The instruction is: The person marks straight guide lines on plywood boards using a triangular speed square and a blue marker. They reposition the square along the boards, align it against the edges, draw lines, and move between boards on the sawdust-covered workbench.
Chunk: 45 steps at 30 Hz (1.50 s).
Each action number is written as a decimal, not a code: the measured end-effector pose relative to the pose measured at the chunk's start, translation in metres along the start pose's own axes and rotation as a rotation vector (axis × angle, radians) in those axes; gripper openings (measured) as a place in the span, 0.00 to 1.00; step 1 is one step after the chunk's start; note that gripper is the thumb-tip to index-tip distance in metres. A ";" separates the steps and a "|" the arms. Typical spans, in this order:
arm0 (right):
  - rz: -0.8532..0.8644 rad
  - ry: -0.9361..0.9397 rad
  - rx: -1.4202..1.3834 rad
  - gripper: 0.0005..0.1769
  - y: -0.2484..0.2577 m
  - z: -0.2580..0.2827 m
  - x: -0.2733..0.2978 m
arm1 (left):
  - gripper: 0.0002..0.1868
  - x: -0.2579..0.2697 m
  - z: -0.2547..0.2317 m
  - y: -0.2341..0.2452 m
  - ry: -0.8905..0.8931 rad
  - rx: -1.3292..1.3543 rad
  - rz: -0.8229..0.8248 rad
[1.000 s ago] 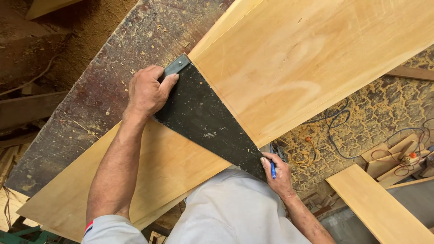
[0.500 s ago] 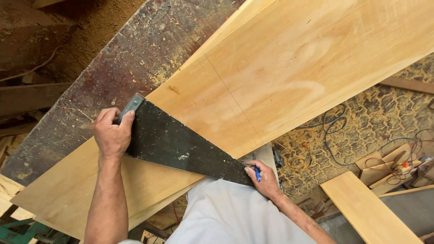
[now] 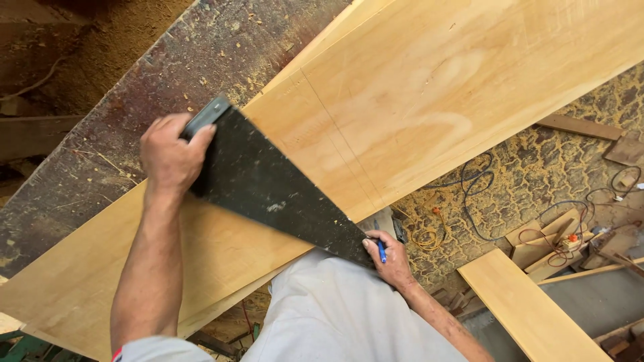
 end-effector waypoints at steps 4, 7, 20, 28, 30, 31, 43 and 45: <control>-0.116 -0.027 -0.080 0.14 0.014 -0.007 -0.003 | 0.14 -0.042 -0.039 -0.025 -0.053 0.043 0.061; -0.141 0.011 -0.056 0.12 0.021 -0.001 -0.002 | 0.13 -0.051 -0.072 -0.037 -0.150 0.112 0.069; -0.204 0.076 -0.013 0.10 0.034 0.037 -0.021 | 0.14 -0.055 -0.078 -0.054 -0.135 0.073 0.110; -0.207 0.117 0.008 0.09 0.040 0.043 -0.025 | 0.11 -0.056 -0.087 -0.048 -0.196 0.078 0.058; -0.202 0.122 0.004 0.09 0.041 0.043 -0.025 | 0.12 -0.055 -0.085 -0.050 -0.193 0.081 0.072; -0.193 0.131 -0.004 0.09 0.040 0.043 -0.026 | 0.13 -0.055 -0.082 -0.050 -0.188 0.078 0.084; -0.157 0.122 0.005 0.08 0.040 0.034 -0.029 | 0.13 -0.056 -0.082 -0.051 -0.182 0.095 0.095; -0.156 0.131 0.001 0.09 0.039 0.034 -0.030 | 0.11 -0.056 -0.083 -0.050 -0.170 0.100 0.102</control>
Point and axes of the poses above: each hand's wrist, its own x-axis away from the middle knuckle, its own y-axis out of the back of the hand, z = x × y, the point moved 8 cm from there along -x, towards the middle knuckle, and after that the axes turned 10 degrees about -x, right-handed, at the moved point
